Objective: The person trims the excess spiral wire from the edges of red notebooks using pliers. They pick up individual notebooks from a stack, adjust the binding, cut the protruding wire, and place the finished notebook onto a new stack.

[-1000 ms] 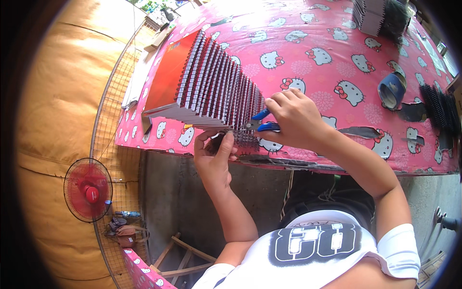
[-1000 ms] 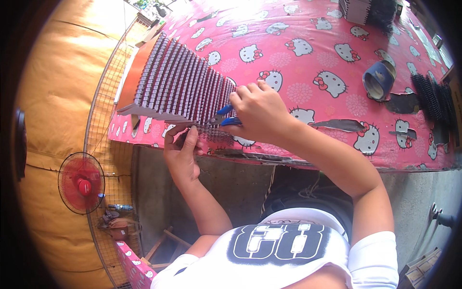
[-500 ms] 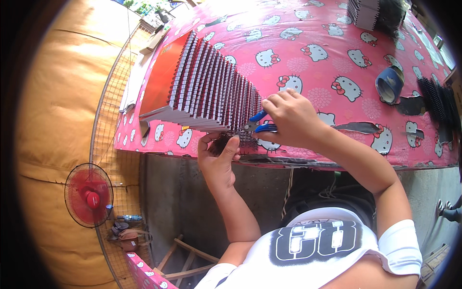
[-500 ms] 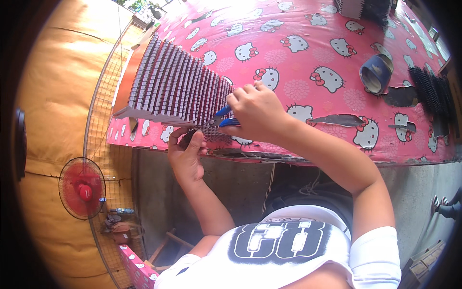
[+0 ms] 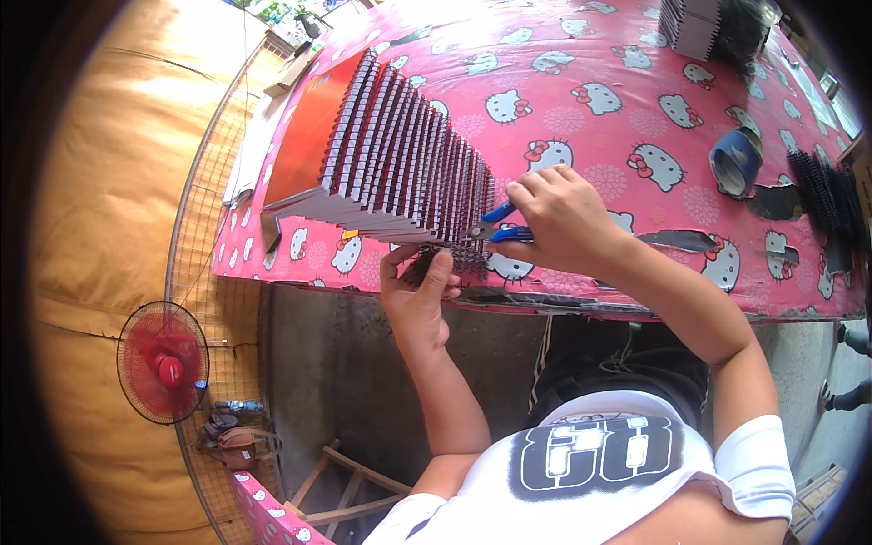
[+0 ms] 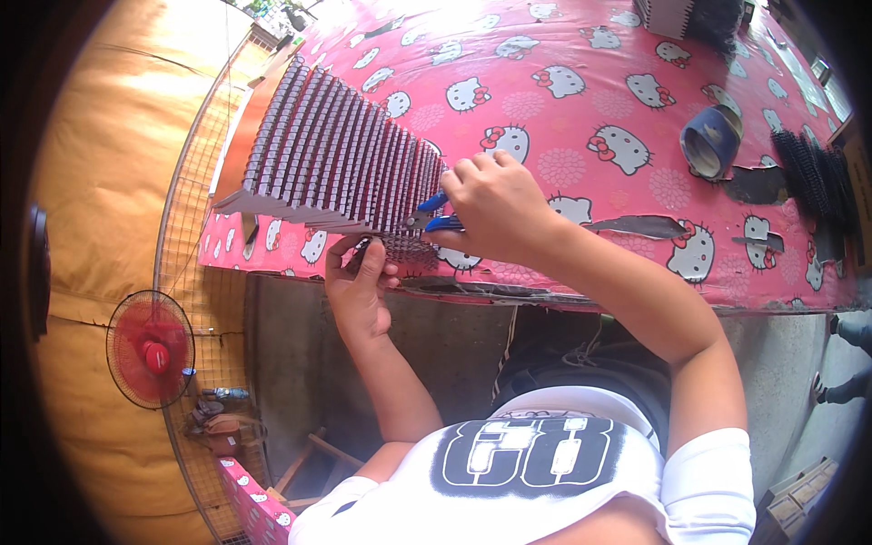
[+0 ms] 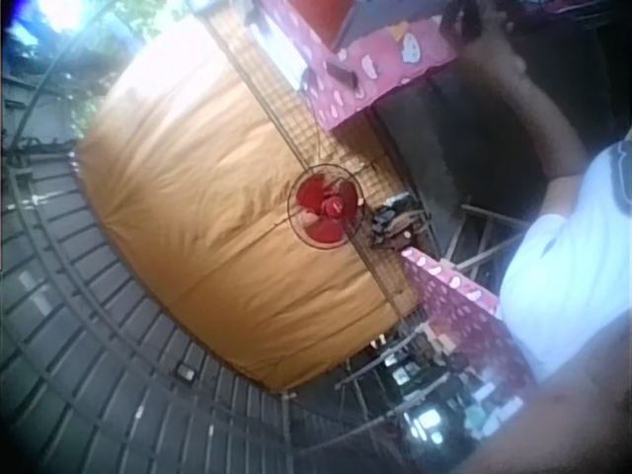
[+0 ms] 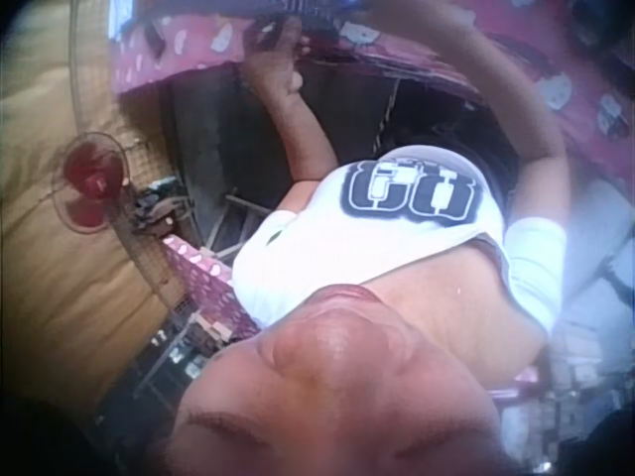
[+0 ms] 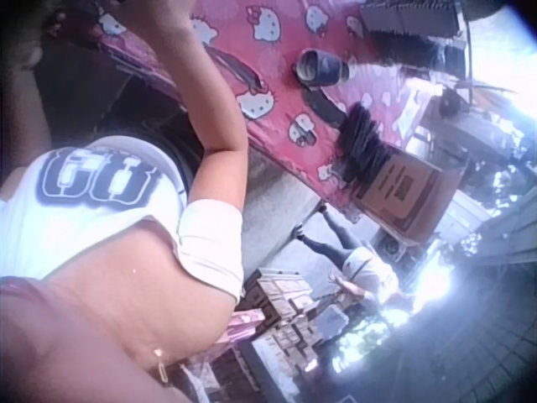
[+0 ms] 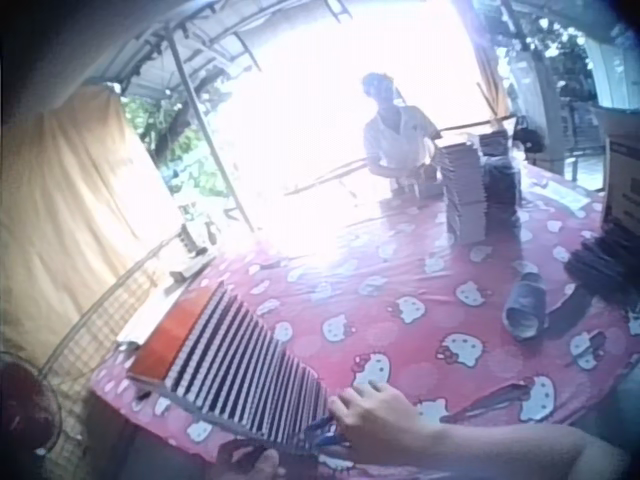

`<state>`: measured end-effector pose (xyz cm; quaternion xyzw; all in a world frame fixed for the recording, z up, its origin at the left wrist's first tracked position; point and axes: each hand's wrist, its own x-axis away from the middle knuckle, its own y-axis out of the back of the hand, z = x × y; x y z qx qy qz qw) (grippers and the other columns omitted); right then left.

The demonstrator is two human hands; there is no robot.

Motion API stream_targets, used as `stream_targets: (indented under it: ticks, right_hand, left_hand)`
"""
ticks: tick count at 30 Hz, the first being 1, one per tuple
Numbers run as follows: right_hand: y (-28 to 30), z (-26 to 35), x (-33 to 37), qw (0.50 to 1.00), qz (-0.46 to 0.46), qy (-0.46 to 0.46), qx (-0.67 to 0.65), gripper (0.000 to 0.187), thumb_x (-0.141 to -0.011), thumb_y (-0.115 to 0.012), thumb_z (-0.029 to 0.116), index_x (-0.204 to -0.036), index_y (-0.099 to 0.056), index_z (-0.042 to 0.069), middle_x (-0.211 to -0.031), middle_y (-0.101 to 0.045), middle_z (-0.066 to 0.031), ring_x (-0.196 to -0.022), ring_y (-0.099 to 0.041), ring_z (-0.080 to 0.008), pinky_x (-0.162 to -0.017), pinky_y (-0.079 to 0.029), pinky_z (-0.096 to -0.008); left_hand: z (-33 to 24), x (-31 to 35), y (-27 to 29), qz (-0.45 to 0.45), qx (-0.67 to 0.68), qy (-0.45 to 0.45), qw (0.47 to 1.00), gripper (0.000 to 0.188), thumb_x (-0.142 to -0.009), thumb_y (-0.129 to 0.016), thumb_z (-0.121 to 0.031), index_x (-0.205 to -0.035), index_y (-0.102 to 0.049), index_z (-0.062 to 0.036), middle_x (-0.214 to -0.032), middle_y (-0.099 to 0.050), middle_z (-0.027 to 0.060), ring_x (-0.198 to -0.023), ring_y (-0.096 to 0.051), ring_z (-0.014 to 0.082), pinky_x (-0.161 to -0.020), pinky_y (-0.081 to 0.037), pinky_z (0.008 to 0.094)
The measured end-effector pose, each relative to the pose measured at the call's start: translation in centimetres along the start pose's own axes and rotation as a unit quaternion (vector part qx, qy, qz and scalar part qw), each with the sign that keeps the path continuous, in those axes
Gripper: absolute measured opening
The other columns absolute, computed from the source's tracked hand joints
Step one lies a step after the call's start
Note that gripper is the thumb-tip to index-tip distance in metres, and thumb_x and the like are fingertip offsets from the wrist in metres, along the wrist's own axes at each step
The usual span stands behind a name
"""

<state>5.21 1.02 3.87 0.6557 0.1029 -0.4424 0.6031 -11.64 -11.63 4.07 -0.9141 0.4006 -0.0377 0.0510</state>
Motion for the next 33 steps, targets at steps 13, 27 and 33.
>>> stream_targets:
  ticks: [13,27,33]
  right_hand:
    - [-1.0,0.0,0.8,0.999,0.036,-0.013,-0.014,0.051,-0.075,-0.070,0.053,-0.074,-0.065,0.002,-0.070,-0.064,-0.0125,-0.066,-0.067,-0.0270,-0.057,-0.052,-0.0381]
    - [-2.1,0.7,1.2,0.984,0.155,-0.074,-0.047,0.052,-0.075,-0.070,0.054,-0.072,-0.065,0.003,-0.068,-0.064,-0.0107,-0.061,-0.066,-0.0255,-0.054,-0.051,-0.0373]
    - [-1.4,0.3,2.4,0.981,0.159,-0.103,-0.039,0.052,-0.074,-0.070,0.055,-0.072,-0.066,0.003,-0.066,-0.067,-0.0121,-0.064,-0.069,-0.0257,-0.056,-0.054,-0.0360]
  left_hand:
    - [0.7,0.0,0.0,0.006,-0.032,0.006,0.999,0.042,-0.077,-0.078,-0.006,-0.109,-0.052,-0.0030,-0.083,-0.065,0.0100,-0.060,-0.060,0.0137,-0.048,-0.048,0.0246]
    - [1.8,-0.3,-0.1,0.009,-0.030,0.012,0.999,0.044,-0.076,-0.079,-0.003,-0.109,-0.050,-0.0018,-0.086,-0.066,0.0121,-0.063,-0.062,0.0138,-0.051,-0.049,0.0235]
    - [2.4,-0.6,1.0,-0.002,-0.020,0.029,0.999,0.047,-0.078,-0.077,-0.004,-0.115,-0.049,-0.0021,-0.090,-0.067,0.0142,-0.063,-0.063,0.0145,-0.052,-0.050,0.0234]
